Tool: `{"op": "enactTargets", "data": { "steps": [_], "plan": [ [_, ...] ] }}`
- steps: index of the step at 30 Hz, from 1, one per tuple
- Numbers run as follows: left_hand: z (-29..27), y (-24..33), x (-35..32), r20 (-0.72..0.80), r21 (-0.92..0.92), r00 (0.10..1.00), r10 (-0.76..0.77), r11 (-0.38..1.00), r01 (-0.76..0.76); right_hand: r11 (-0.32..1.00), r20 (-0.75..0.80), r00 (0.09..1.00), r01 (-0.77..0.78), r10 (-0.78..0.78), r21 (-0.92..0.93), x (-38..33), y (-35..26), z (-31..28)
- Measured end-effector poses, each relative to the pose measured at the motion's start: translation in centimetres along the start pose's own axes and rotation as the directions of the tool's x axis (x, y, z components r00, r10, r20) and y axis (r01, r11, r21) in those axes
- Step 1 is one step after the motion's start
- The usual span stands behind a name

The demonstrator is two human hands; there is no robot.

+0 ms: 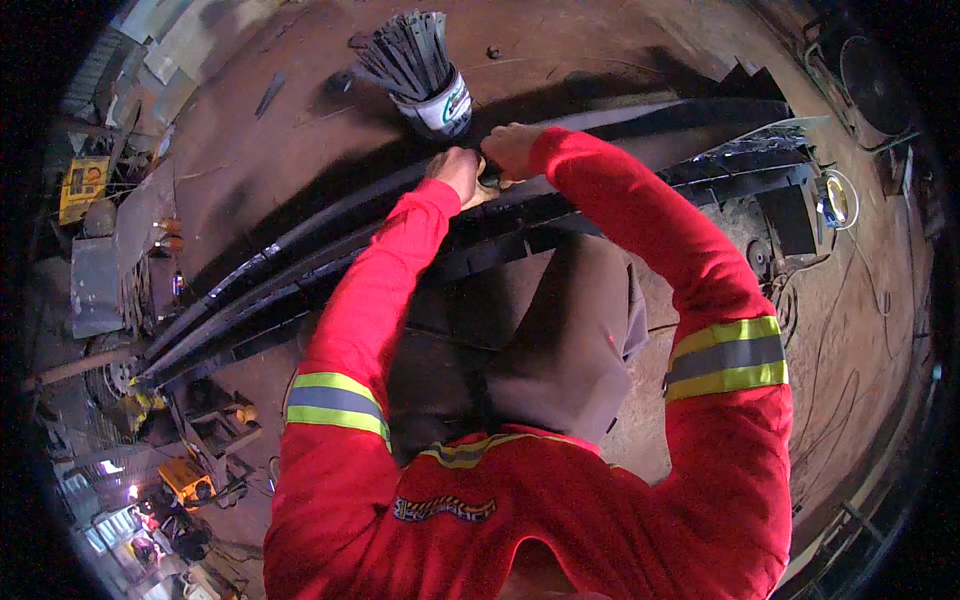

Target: The person aligns and secures a long black metal beam onto a larger metal frame structure. They use their hands to adjust the position of the beam and fasten it in place, working within a cluttered workshop environment.

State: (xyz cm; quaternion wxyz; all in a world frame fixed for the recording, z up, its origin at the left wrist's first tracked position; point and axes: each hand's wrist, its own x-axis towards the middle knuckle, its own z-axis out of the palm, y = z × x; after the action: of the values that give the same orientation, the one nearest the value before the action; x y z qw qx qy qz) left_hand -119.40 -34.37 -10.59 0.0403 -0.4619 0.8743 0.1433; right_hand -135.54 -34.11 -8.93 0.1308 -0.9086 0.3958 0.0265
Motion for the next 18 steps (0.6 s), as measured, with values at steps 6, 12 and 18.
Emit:
{"op": "enactTargets", "data": {
  "steps": [6,12,18],
  "plan": [
    [1.0,1.0,-0.6,-0.084,-0.051,0.996,-0.012,0.999,0.008,0.982,-0.123,0.986,-0.129,0.112,-0.140,-0.7,-1.8,2.3],
    [1.9,0.2,-1.4,-0.104,-0.108,0.991,-0.082,0.992,0.071,0.971,-0.167,0.972,-0.189,0.164,-0.148,-1.0,-2.7,3.3],
    [1.2,-1.7,-4.7,-0.151,0.007,0.988,-0.023,1.000,0.025,0.960,-0.388,0.904,-0.249,0.182,-0.130,-1.7,-0.9,7.2]
  ]
}}
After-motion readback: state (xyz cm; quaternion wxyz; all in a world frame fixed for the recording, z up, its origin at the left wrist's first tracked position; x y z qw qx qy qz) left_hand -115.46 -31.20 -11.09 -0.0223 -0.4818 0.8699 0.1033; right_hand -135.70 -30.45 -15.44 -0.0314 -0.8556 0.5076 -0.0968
